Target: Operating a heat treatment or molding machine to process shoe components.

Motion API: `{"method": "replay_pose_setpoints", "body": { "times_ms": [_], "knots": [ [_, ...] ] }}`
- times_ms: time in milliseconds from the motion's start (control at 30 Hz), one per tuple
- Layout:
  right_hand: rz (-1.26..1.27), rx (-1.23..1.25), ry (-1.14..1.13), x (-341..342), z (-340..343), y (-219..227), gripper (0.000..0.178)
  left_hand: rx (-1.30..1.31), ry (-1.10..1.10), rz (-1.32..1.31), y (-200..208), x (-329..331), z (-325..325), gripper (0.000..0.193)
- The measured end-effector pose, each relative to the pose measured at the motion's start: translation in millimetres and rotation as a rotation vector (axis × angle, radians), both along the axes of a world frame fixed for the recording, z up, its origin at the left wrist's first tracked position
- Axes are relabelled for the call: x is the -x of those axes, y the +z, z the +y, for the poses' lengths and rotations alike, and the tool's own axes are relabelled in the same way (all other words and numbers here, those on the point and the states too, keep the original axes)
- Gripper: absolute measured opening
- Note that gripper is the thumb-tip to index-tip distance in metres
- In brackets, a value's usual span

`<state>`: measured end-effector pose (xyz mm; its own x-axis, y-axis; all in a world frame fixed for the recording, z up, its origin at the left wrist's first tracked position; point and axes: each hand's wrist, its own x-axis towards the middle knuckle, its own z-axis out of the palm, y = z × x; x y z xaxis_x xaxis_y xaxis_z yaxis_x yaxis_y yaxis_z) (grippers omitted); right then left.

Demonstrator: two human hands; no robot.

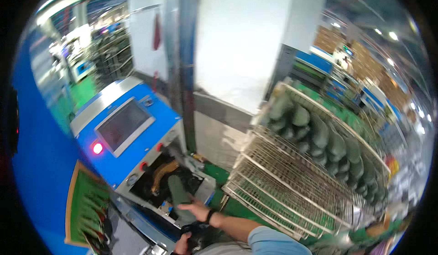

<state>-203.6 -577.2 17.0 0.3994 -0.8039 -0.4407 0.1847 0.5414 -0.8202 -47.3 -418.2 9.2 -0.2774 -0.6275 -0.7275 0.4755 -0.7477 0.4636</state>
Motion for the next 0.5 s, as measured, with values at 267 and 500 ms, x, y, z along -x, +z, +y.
{"method": "replay_pose_setpoints", "body": {
  "times_ms": [267, 500],
  "knots": [
    [0.209, 0.571, 0.002, 97.4, 33.5, 121.3, 0.09, 0.17, -0.459, -0.573, 55.8, -39.1, 1.9, 0.072],
    [0.877, 0.748, -0.731, 303.5, 166.4, 255.5, 0.083, 0.522, -0.409, -0.396, 26.5, 85.5, -50.6, 0.046]
  ]
}}
